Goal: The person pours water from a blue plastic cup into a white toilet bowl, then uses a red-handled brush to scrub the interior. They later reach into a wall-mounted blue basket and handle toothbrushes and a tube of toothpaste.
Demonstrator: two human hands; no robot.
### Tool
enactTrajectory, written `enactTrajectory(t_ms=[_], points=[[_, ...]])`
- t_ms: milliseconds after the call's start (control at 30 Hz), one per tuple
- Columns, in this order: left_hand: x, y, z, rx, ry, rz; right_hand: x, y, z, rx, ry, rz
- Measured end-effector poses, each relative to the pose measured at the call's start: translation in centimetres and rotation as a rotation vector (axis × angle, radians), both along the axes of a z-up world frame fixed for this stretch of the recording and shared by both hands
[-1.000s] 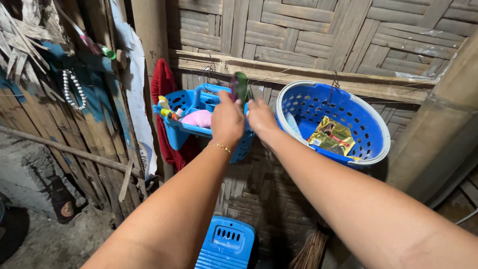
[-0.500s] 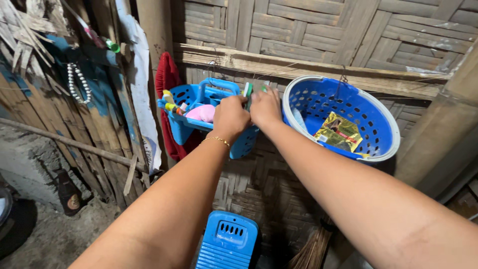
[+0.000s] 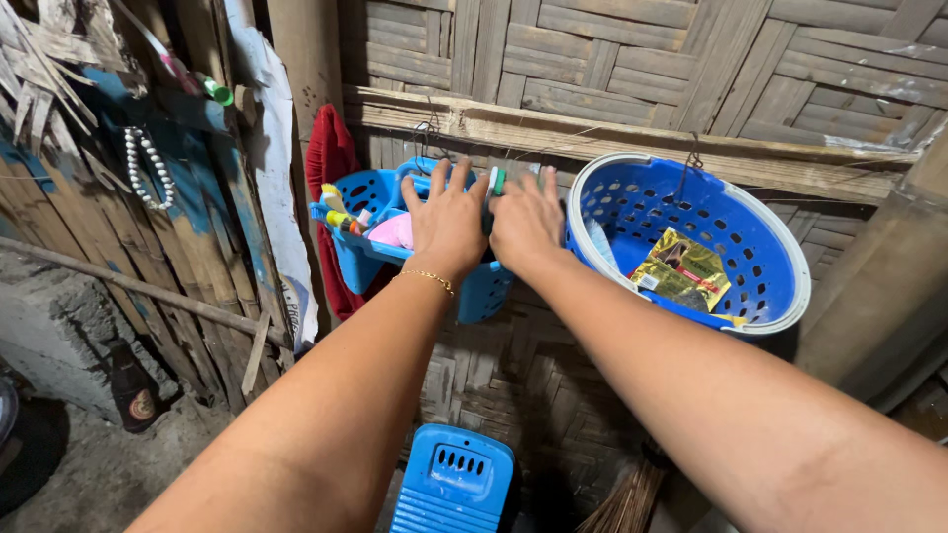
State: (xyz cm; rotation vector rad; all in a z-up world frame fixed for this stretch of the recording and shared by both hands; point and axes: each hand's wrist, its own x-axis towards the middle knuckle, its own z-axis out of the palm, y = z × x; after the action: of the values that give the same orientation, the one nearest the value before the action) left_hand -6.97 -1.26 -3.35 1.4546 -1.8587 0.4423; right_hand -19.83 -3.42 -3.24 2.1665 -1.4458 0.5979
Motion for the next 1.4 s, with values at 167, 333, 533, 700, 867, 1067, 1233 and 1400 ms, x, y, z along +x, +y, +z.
enactTrajectory(t_ms=[167,333,533,700,867,1067,1233,1400], points=[[0.3,-0.4,-0.4,-0.02,-0.035,0.052,1.0,0.3,1.3,0.052,-0.173,-0.136],[0.7,-0.5,-0.5,0.0,0.047,-0.015,2.4,-1.2,0.8,0.182,-0.362,-0.316],[2.1,-0.5,-0.3,-0.028,0.034,-0.06,4.1,-4.9,0.2,0.481,-0.381,-0.37],[2.5,-0.2,-0.6,-0.022,0.015,-0.074,4.8,-6.8,-0.1,0.493,-0.591,-0.442],[2.6,-0.3,-0.3,0.041,-0.011,-0.077,4.1,-5.5,-0.2,0.353,-0.648,-0.4],[2.8,-0.3,0.6,0.079,0.219,-0.195,4.1,-1.0,0.8,0.057,-0.669,-0.26],[2.9,1.0,-0.4,-0.064,0.32,-0.161,4.5,1.6,3.0,-0.165,-0.699,-0.106],[3.2,0.9,-0.5,-0.101,0.503,-0.235,5.7,2.8,4.1,-0.081,-0.865,0.239]])
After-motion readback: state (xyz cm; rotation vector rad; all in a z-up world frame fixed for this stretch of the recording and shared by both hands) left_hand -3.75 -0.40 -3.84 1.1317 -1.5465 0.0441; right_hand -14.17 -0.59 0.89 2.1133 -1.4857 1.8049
